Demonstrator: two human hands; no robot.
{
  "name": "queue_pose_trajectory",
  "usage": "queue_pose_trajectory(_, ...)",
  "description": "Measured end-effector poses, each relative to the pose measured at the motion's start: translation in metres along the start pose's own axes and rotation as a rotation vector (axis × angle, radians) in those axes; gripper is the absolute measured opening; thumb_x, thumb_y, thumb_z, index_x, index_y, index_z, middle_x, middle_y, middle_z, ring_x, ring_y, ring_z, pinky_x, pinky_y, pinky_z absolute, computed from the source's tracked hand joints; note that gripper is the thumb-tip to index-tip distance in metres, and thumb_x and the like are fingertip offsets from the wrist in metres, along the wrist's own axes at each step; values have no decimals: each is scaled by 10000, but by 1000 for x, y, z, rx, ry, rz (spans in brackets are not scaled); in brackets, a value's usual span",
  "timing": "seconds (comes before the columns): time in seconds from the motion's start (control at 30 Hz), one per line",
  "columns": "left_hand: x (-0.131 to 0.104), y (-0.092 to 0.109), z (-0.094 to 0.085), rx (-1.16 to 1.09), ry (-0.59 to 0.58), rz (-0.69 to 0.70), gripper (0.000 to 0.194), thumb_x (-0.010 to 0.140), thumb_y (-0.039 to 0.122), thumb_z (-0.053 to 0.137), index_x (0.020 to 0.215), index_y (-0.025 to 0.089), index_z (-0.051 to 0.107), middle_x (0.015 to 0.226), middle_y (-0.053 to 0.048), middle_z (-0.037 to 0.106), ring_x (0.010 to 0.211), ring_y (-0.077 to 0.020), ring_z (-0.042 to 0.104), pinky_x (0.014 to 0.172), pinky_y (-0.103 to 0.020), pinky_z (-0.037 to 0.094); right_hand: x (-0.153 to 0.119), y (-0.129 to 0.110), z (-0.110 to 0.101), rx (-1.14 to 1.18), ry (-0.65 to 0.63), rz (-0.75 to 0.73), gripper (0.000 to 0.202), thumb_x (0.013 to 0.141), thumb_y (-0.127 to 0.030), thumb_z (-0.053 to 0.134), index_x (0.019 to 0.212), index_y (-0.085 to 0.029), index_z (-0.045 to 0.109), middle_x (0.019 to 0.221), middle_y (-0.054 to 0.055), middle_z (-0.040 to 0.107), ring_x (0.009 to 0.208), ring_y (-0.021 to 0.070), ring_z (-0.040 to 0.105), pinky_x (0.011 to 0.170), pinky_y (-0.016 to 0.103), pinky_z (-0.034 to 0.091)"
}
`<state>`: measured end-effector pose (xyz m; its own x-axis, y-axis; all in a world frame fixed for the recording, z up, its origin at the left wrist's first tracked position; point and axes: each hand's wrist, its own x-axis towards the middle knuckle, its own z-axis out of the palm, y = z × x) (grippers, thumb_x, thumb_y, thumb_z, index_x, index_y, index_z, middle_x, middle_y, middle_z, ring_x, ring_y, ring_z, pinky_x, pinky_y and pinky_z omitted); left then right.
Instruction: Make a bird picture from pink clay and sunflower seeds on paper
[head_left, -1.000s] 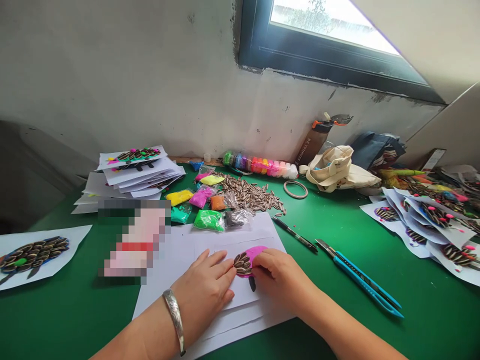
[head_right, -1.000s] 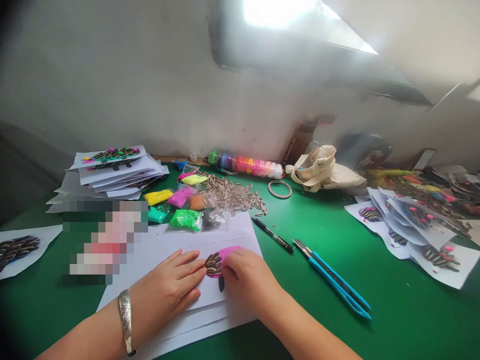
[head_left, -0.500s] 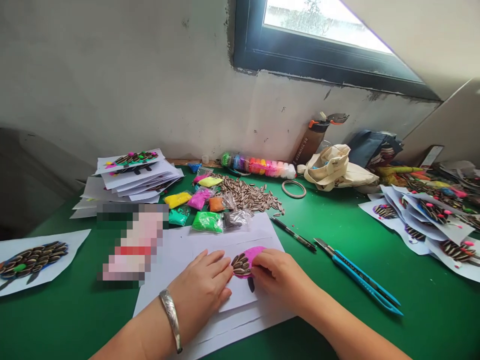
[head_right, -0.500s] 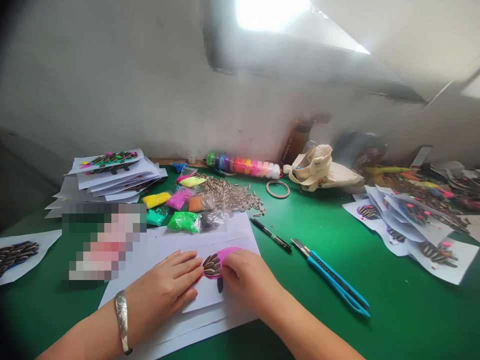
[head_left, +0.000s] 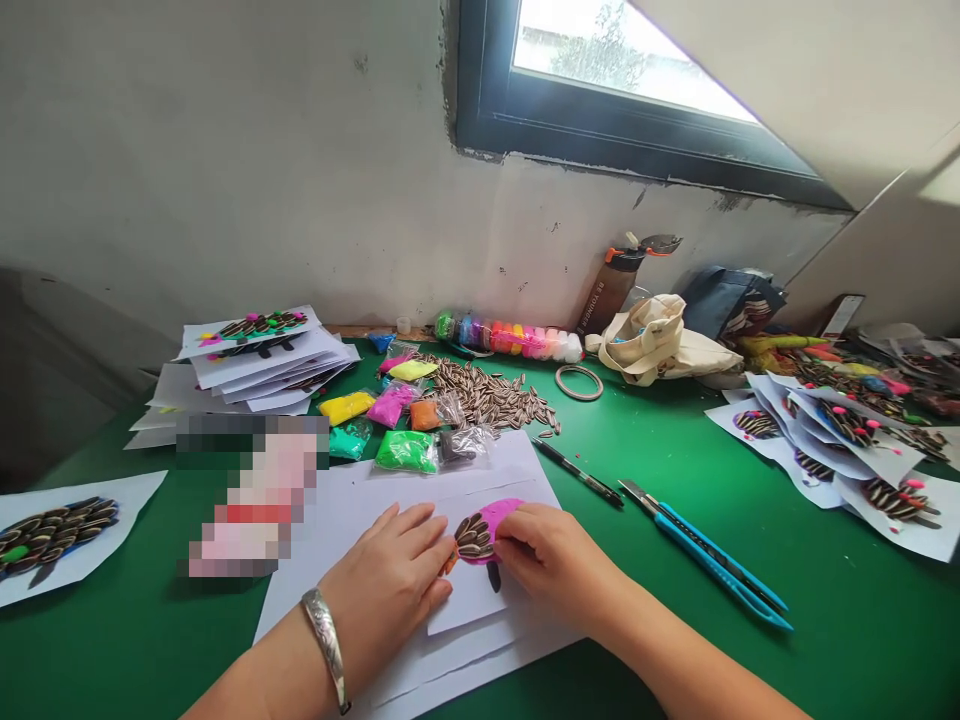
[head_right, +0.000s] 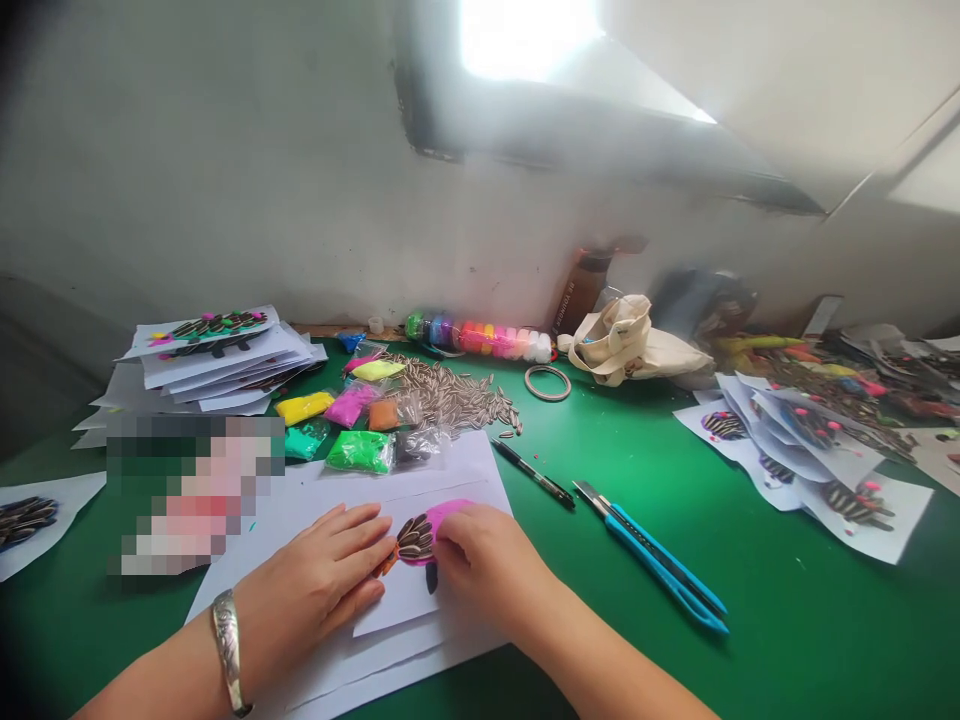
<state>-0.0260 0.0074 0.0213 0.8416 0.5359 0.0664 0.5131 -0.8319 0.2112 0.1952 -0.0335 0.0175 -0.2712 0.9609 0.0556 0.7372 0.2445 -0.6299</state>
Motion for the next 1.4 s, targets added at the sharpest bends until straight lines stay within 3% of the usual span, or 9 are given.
queue_pose_trajectory(0.3,0,-1,-1,38,43,4,259,854,148,570,1102,175,639,1168,-92,660,1135,-306,577,956,-528,493,3,2,-11,-27,51,8,199,841,-92,519,664,-175,560,640,-32,551,618,94,471,572,191,307)
queue_pose_trajectory(0.43,0,-1,-2,69,71,-14,340,842,141,583,1180,160,605,1221,-117,638,1149,-292,575,950,-479,508,28,14,-37,-240,190,59,194,865,-134,502,720,-185,622,682,-12,601,664,111,517,625,201,344)
queue_pose_trajectory(0.53,-2,-1,5,61,85,-62,416,813,217,645,1224,188,585,1254,-122,618,1189,-311,543,983,-513,466,58,28,-50,-458,219,172,209,871,-146,487,771,-204,661,789,13,658,765,135,568,671,212,360)
queue_pose_trajectory(0.7,-4,-3,17,-2,-16,-117,879,666,462,759,1423,223,383,1405,-157,478,1298,-383,412,1042,-632,316,92,51,-40,-547,240,230,223,888,-186,469,828,-201,683,893,67,667,856,175,589,674,238,375)
queue_pose_trajectory(0.87,-3,-2,18,-39,-76,-164,906,668,482,749,1438,209,357,1426,-158,453,1339,-366,354,1074,-630,249,102,60,-28,-581,200,242,217,900,-183,469,786,-187,653,868,92,645,842,191,585,673,253,388)
queue_pose_trajectory(1.07,-2,5,9,-56,-103,-182,916,656,543,752,1414,180,388,1414,-173,463,1329,-372,368,1059,-640,264,77,41,-40,-515,275,199,215,952,-193,372,927,-170,585,906,96,623,817,195,565,692,280,396)
queue_pose_trajectory(1.17,0,10,0,-63,-100,-185,875,673,560,744,1395,191,415,1407,-153,478,1330,-360,372,1064,-626,276,44,28,-40,-177,313,95,169,947,-263,419,928,-202,575,808,27,627,707,160,553,652,261,407)
queue_pose_trajectory(1.27,2,12,-3,-38,-120,-176,857,646,458,804,1369,168,446,1388,-171,494,1307,-388,396,1034,-643,313,15,15,-30,64,255,19,131,899,-206,485,873,-207,613,832,15,651,758,148,577,697,243,429)
queue_pose_trajectory(1.4,0,6,7,-42,0,-94,782,688,395,784,1362,180,451,1372,-166,513,1290,-369,427,1034,-604,349,-1,5,-9,194,140,24,173,857,-121,498,865,-211,646,798,-1,666,726,133,585,661,225,432)
